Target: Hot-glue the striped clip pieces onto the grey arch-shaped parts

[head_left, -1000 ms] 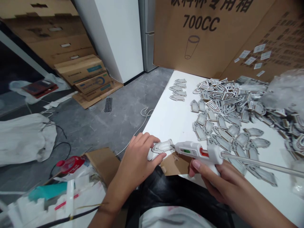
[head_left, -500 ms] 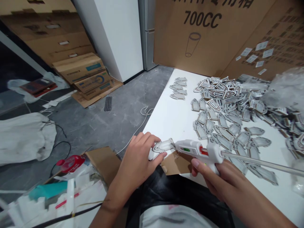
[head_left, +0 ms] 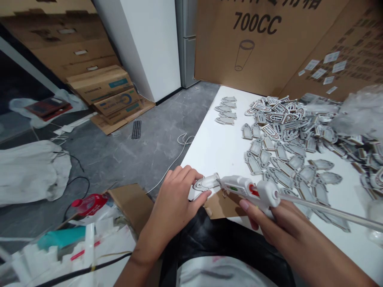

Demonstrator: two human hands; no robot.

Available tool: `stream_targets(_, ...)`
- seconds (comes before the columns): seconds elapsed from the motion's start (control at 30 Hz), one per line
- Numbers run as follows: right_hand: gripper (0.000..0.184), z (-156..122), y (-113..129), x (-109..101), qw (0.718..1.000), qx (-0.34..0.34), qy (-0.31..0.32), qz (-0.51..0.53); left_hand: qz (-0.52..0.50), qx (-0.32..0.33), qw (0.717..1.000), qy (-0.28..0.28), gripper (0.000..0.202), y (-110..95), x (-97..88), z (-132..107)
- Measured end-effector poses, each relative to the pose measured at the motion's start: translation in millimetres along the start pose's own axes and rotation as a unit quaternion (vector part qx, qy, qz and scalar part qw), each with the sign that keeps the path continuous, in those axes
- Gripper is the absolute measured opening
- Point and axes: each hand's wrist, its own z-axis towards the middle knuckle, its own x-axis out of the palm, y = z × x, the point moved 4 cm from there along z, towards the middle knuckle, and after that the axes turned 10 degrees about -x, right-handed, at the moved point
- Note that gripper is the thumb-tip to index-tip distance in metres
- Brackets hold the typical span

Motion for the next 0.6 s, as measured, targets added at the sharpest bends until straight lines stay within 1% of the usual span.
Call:
stream_targets(0.07, 0.050, -1.1, -2.0, -0.1, 1.000, -0.004, -0.001, -0.004, -0.003, 0.000, 1.000, -0.001, 0.023, 0.1, 0.0, -0.2)
stream_targets(0.2, 0.044, -7.4, -11.8, 3.5, 0.999, -0.023, 0.007, -0.037, -0.003, -0.003, 1.000, 0.000, 0.023, 0.4, 0.7, -0.7)
stream_targets(0.33, 0.050, -11.3, -16.0, 5.0, 0.993, -0.060, 0.019, -0.102, -0.003, -0.005, 1.000, 0.000, 0.023, 0.3, 0.7, -1.1)
stream_targets(0.47, 0.056, -9.6, -11.4, 2.6, 0.990, -0.076, 0.011, -0.120, -0.002, -0.004, 1.000, -0.001, 0.023, 0.7, 0.9, -0.8)
stream_targets(0.6, 0.060, -4.9, -1.0, 2.0, 0.992, -0.078, -0.012, -0.103, -0.002, -0.004, 1.000, -0.006, 0.023, 1.2, 1.5, -1.1)
